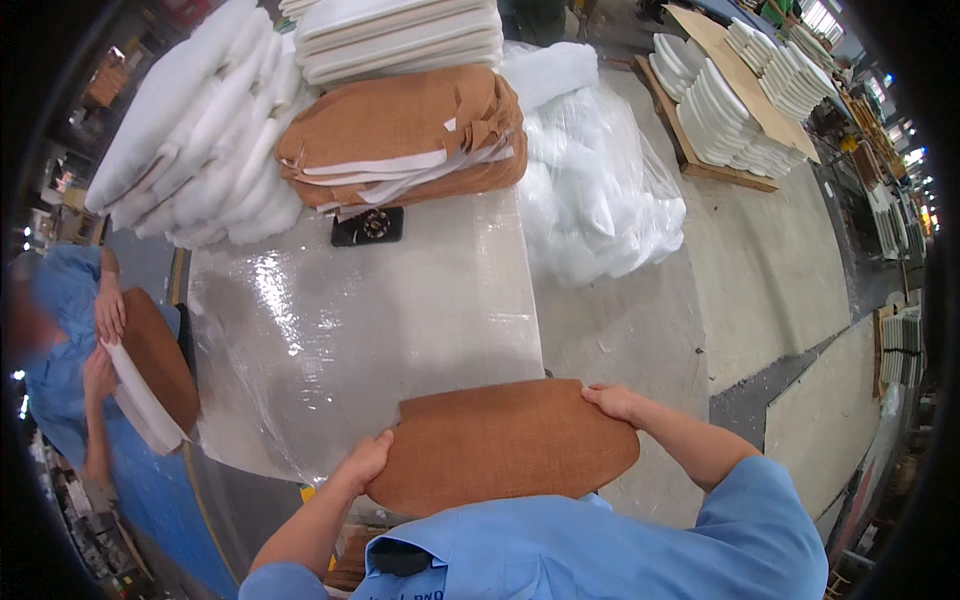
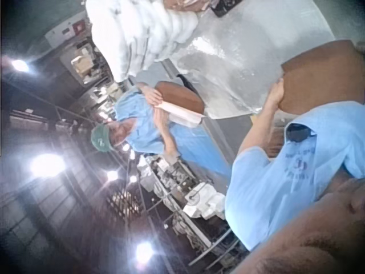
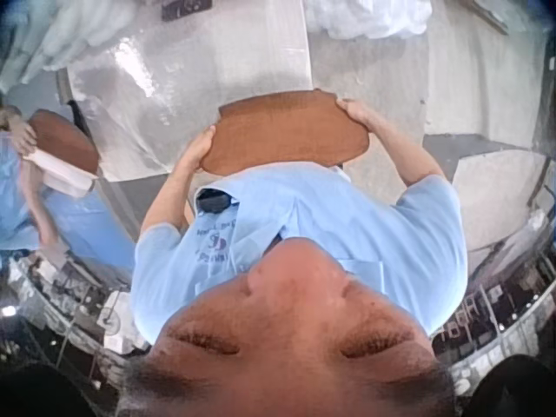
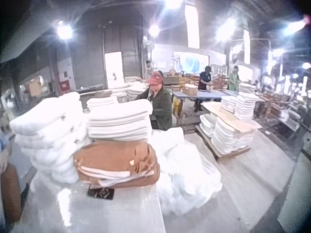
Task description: The person inserts white foam inserts into brown fabric covers one at a time, then stacks the finished cushions on a nearby pile. The person repeats this process for multiple cushions.
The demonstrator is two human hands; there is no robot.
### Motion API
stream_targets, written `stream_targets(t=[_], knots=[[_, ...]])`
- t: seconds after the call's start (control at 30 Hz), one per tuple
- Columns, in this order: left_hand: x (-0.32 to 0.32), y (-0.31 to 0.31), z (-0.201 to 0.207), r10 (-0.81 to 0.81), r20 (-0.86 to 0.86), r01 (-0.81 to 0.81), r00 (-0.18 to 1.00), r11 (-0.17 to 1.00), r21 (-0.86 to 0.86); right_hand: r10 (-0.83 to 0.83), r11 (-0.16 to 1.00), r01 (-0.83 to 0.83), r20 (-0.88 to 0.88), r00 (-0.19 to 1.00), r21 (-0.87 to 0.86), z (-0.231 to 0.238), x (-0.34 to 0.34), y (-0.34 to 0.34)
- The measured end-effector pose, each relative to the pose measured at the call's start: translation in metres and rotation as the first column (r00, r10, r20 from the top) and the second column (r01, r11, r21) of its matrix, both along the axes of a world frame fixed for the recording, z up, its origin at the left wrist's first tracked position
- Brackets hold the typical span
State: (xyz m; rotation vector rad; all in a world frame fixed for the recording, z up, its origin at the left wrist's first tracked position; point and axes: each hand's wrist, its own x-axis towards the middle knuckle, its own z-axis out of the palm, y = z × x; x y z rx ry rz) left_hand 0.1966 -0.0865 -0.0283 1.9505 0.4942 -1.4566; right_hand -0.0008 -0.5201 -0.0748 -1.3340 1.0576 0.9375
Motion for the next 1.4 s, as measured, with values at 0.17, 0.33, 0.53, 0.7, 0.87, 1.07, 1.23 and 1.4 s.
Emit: stream_targets(t=[0.17, 0.33, 0.53, 0.7, 0.87, 1.07, 1.23, 1.4], knots=[[0.012, -0.007, -0.010, -0.151, 0.043, 0.149, 0.988, 0.987, 0.063, 0.072, 0.997, -0.072, -0.015, 0.997, -0.026, -0.040, -0.001, -0.012], [0.024, 0.002, -0.024, -0.142, 0.118, 0.133, 0.983, 0.988, 0.082, 0.167, 0.984, -0.165, 0.031, 0.985, -0.067, -0.012, 0.019, -0.010], [0.052, -0.025, 0.049, 0.211, 0.463, 0.003, 0.861, 0.908, -0.420, -0.168, 0.879, 0.404, 0.630, 0.758, -0.253, 0.045, 0.038, -0.030], [0.041, -0.021, 0.082, 0.666, 0.451, -0.293, 0.594, 0.702, -0.650, -0.546, 0.692, 0.696, 0.772, 0.326, 0.195, 0.121, 0.081, 0.002], [0.012, -0.002, 0.026, 0.830, 0.296, -0.384, 0.472, 0.496, -0.779, -0.582, 0.554, 0.810, 0.785, 0.213, 0.191, 0.071, 0.080, 0.032], [-0.017, 0.014, 0.021, 0.812, 0.223, -0.246, 0.540, 0.406, -0.880, -0.545, 0.643, 0.738, 0.798, 0.256, 0.202, 0.057, 0.055, 0.032], [-0.024, 0.023, 0.023, 0.786, 0.198, -0.163, 0.585, 0.353, -0.921, -0.568, 0.631, 0.739, 0.789, 0.233, 0.237, 0.050, 0.047, 0.031], [-0.035, 0.025, 0.021, 0.761, 0.243, -0.095, 0.601, 0.370, -0.924, -0.589, 0.633, 0.728, 0.775, 0.231, 0.264, 0.038, 0.032, 0.029]])
